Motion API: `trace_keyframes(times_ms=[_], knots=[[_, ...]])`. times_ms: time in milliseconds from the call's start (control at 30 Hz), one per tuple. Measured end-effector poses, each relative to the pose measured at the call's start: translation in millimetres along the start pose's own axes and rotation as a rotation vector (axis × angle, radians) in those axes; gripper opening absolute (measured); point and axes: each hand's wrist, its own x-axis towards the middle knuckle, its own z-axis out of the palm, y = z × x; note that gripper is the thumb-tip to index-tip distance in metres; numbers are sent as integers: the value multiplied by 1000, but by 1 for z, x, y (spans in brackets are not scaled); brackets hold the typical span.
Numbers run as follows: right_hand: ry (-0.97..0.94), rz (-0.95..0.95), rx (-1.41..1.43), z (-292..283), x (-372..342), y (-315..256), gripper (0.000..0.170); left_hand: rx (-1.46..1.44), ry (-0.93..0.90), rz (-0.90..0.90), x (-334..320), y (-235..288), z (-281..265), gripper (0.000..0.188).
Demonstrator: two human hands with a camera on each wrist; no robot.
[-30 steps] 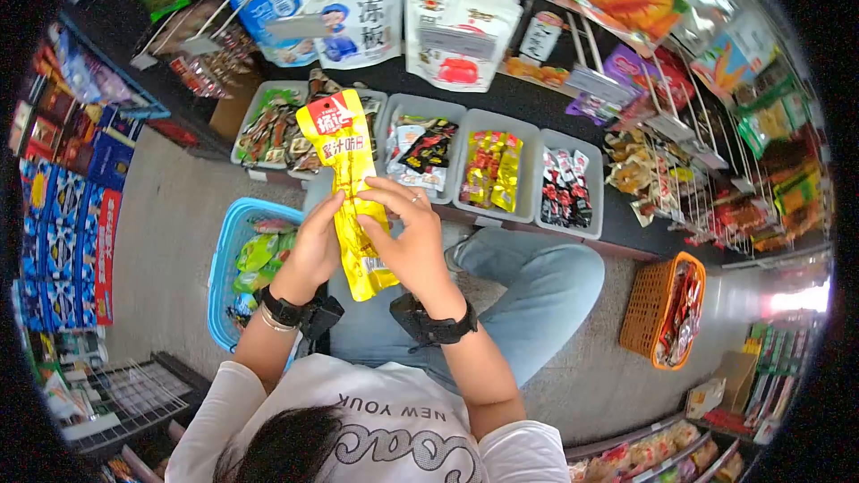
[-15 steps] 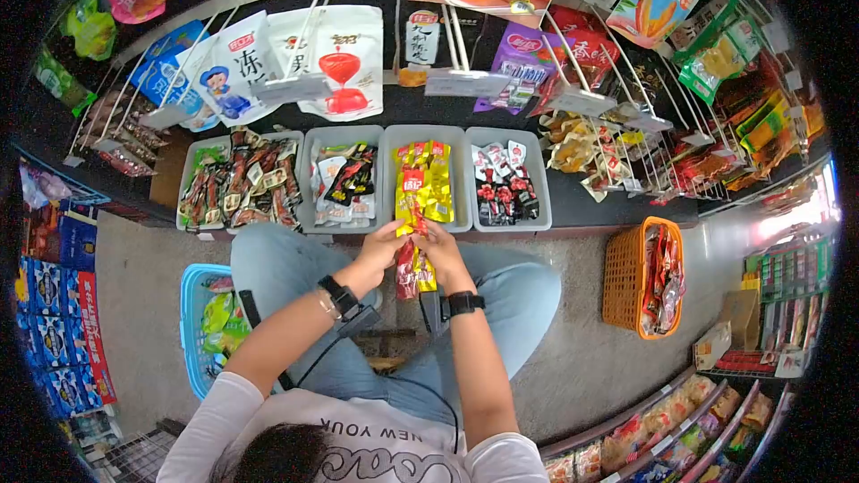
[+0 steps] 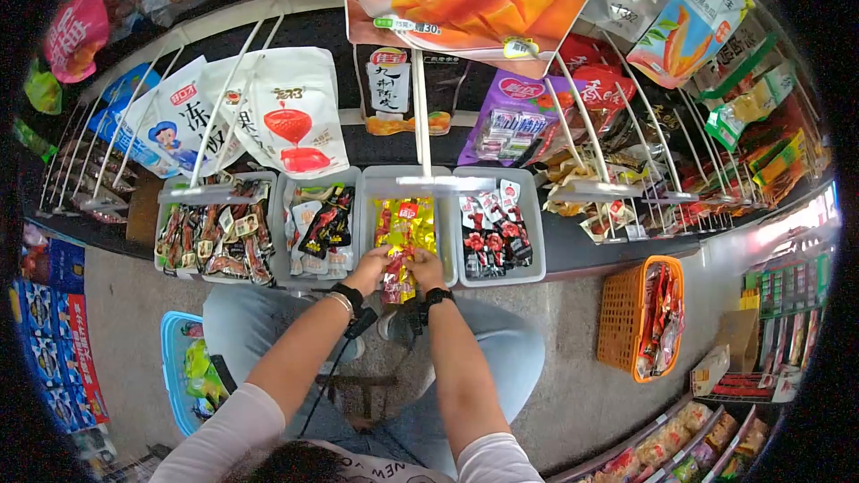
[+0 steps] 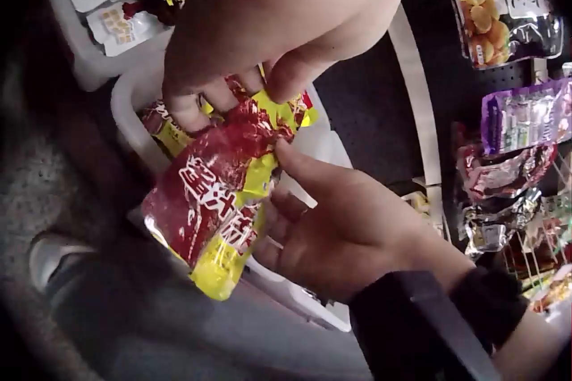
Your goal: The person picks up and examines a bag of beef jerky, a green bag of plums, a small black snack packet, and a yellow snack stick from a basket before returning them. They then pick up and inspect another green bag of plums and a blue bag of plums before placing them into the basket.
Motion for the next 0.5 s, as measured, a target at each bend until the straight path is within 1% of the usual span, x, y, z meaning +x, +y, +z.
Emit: trace_keyframes(times_ms=[67, 100, 200, 233, 333, 433, 500], knots=[[42, -89, -66, -4, 41, 39, 48, -58, -2, -23, 17, -3, -3, 46], [63, -134, -100, -5, 56, 51, 48, -113, -54, 18, 41, -21, -14, 48], [154, -229, -221, 2, 55, 39, 49, 112, -103, 95, 65, -27, -23, 49], [133, -173, -217, 3, 58, 37, 49, 158, -103, 120, 73, -28, -25, 55], [75, -219, -299, 4, 61, 36, 49, 380, -20, 183, 84, -31, -27, 56], [44, -281, -324, 5, 48, 28, 46, 388, 38, 194, 87, -36, -30, 50], [192, -221, -401, 6, 34, 12, 46, 397, 126, 357, 92, -43, -35, 51]])
